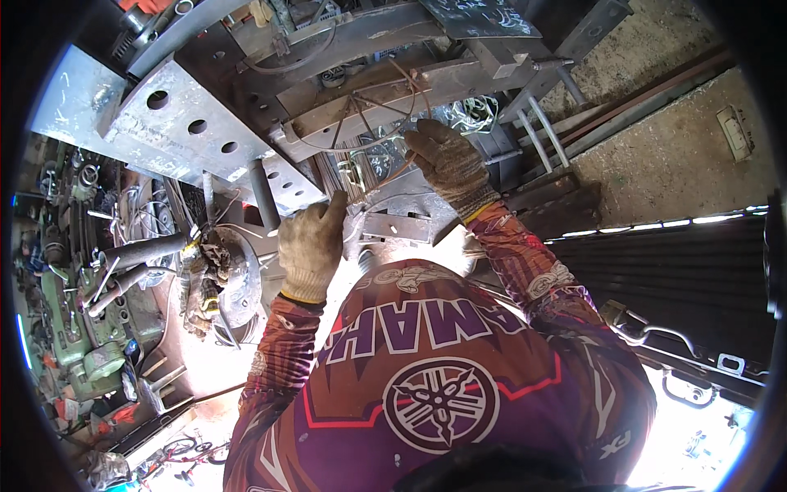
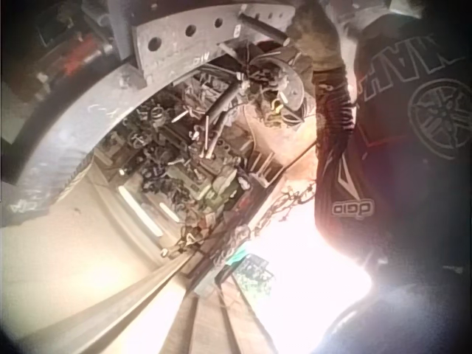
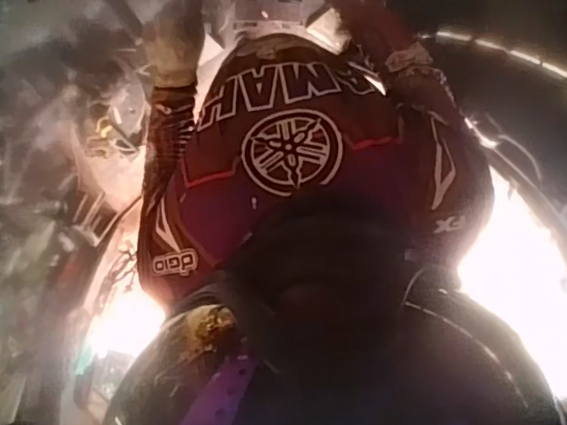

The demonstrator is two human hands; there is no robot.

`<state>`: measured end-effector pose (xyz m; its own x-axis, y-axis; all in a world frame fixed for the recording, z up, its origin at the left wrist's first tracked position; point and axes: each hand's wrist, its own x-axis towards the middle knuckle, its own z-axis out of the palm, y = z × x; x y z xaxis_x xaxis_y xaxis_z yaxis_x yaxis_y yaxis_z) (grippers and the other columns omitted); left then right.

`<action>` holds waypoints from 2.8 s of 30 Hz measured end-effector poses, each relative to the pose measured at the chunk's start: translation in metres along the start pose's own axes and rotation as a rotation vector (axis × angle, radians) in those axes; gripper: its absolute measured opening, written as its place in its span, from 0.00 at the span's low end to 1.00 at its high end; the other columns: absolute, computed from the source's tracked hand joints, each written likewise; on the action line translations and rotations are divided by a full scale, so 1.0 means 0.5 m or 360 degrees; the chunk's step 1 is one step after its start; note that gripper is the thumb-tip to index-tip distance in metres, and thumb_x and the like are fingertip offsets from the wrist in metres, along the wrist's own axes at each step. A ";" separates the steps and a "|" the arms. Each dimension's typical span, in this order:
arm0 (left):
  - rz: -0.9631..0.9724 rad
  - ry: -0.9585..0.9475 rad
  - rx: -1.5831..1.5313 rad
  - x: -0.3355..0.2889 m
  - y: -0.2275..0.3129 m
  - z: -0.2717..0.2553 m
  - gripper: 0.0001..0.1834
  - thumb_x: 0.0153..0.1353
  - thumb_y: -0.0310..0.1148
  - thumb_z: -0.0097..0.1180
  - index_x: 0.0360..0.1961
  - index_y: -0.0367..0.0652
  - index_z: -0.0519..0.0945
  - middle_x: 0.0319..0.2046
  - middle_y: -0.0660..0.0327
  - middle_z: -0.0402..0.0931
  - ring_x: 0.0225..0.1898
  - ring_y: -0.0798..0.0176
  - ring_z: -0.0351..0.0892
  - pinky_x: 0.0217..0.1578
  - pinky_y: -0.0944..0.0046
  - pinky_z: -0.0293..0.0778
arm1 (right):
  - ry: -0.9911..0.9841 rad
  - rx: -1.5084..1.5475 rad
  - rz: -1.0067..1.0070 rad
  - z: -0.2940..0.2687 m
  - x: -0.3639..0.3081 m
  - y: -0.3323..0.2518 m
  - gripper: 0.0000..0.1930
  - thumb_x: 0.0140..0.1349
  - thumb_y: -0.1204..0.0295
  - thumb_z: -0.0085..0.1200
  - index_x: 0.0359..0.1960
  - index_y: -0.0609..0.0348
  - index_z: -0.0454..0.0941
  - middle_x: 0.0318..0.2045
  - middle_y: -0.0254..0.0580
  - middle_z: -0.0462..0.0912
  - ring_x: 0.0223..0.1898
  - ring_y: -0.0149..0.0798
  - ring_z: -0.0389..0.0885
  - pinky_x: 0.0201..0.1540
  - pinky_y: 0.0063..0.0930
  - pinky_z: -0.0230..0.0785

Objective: The person straightens thin metal rods by hand and using the edge of a heavy metal frame, repeatedly inserting the rods into narrow slots and applying leverage.

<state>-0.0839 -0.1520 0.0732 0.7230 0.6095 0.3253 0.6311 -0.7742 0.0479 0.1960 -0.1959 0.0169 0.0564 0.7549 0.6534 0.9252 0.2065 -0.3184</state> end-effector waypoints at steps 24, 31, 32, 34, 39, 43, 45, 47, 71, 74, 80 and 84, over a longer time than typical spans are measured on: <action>0.0249 0.0037 -0.0097 0.057 -0.143 0.016 0.18 0.62 0.35 0.60 0.54 0.57 0.82 0.26 0.60 0.77 0.25 0.55 0.78 0.28 0.53 0.73 | -0.0309 0.0071 -0.0007 0.010 0.044 -0.005 0.17 0.59 0.60 0.64 0.47 0.51 0.82 0.45 0.42 0.84 0.49 0.48 0.82 0.51 0.39 0.77; 0.0328 0.0118 -0.0077 0.056 -0.151 0.009 0.18 0.60 0.35 0.62 0.53 0.57 0.82 0.23 0.62 0.73 0.23 0.56 0.76 0.27 0.54 0.72 | 0.0040 0.0116 0.0321 0.002 0.047 -0.005 0.26 0.52 0.54 0.69 0.49 0.53 0.78 0.46 0.46 0.83 0.46 0.48 0.82 0.50 0.41 0.76; 0.0315 0.0131 -0.0075 0.052 -0.151 0.011 0.18 0.60 0.36 0.62 0.53 0.58 0.82 0.22 0.62 0.73 0.22 0.56 0.75 0.26 0.55 0.72 | 0.0118 0.0115 0.0474 0.001 0.047 -0.009 0.29 0.50 0.53 0.70 0.50 0.55 0.77 0.46 0.48 0.82 0.46 0.48 0.82 0.50 0.40 0.76; 0.0333 0.0152 -0.0089 0.057 -0.147 0.014 0.18 0.60 0.36 0.63 0.52 0.58 0.82 0.22 0.63 0.72 0.22 0.57 0.75 0.25 0.55 0.71 | 0.0316 0.0695 0.0925 0.036 0.021 0.015 0.31 0.49 0.53 0.73 0.50 0.59 0.76 0.46 0.48 0.82 0.45 0.46 0.82 0.50 0.39 0.76; 0.0350 0.0096 -0.0071 0.072 -0.158 -0.010 0.17 0.60 0.38 0.63 0.52 0.60 0.83 0.22 0.63 0.71 0.21 0.57 0.74 0.23 0.56 0.71 | -0.0493 0.2379 0.1493 0.074 0.027 0.074 0.21 0.67 0.58 0.60 0.51 0.63 0.74 0.41 0.41 0.81 0.42 0.35 0.81 0.50 0.30 0.76; 0.0263 0.0105 -0.0154 0.075 -0.145 -0.023 0.16 0.61 0.38 0.62 0.51 0.59 0.84 0.21 0.63 0.71 0.21 0.57 0.74 0.23 0.57 0.71 | 0.0076 0.2803 0.1488 0.096 0.012 0.038 0.16 0.70 0.62 0.54 0.49 0.62 0.76 0.40 0.45 0.84 0.38 0.40 0.85 0.43 0.38 0.82; 0.0082 0.0166 -0.0326 0.074 -0.140 -0.034 0.15 0.61 0.38 0.62 0.51 0.59 0.84 0.21 0.63 0.70 0.20 0.58 0.74 0.23 0.57 0.71 | 0.0082 0.2715 0.1563 0.118 0.006 0.056 0.15 0.70 0.61 0.54 0.48 0.61 0.77 0.40 0.45 0.84 0.39 0.41 0.85 0.42 0.39 0.83; 0.0289 0.0219 -0.0193 0.084 -0.166 -0.029 0.15 0.62 0.39 0.62 0.50 0.60 0.85 0.20 0.64 0.69 0.19 0.59 0.73 0.22 0.58 0.70 | 0.0137 0.2722 0.1653 0.134 -0.001 0.064 0.15 0.70 0.61 0.54 0.47 0.61 0.77 0.39 0.44 0.84 0.39 0.41 0.85 0.41 0.38 0.83; 0.0307 0.0134 -0.0244 0.085 -0.181 0.021 0.14 0.60 0.40 0.64 0.48 0.58 0.85 0.22 0.62 0.73 0.23 0.56 0.76 0.25 0.56 0.72 | 0.0296 0.3049 0.1720 0.121 0.031 0.017 0.17 0.68 0.59 0.58 0.50 0.58 0.76 0.40 0.41 0.84 0.43 0.42 0.84 0.51 0.47 0.81; 0.0347 0.0218 -0.0245 0.093 -0.203 0.033 0.12 0.59 0.41 0.65 0.45 0.56 0.86 0.21 0.63 0.73 0.22 0.58 0.76 0.23 0.57 0.72 | 0.0110 0.3307 0.1607 0.118 0.034 0.000 0.23 0.67 0.60 0.58 0.57 0.60 0.71 0.46 0.46 0.83 0.49 0.46 0.83 0.58 0.52 0.78; 0.0523 0.0246 -0.0178 0.130 -0.246 0.043 0.13 0.59 0.45 0.65 0.41 0.52 0.86 0.23 0.62 0.75 0.24 0.58 0.77 0.25 0.58 0.73 | 0.0164 0.3214 0.1289 0.150 0.020 0.015 0.31 0.64 0.59 0.63 0.62 0.64 0.66 0.49 0.49 0.81 0.52 0.47 0.82 0.57 0.49 0.79; 0.0544 0.0070 -0.0294 0.153 -0.271 0.051 0.13 0.60 0.43 0.64 0.41 0.50 0.86 0.29 0.60 0.80 0.29 0.52 0.81 0.30 0.56 0.75 | 0.0314 0.3116 0.1396 0.164 0.016 0.009 0.33 0.60 0.59 0.67 0.61 0.63 0.67 0.46 0.47 0.83 0.48 0.45 0.83 0.53 0.47 0.80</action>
<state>-0.1070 0.0037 0.0673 0.8675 0.3065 0.3918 0.2921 -0.9514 0.0976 0.1701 -0.1380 -0.0357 0.2881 0.9575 -0.0141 -0.8159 0.2377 -0.5271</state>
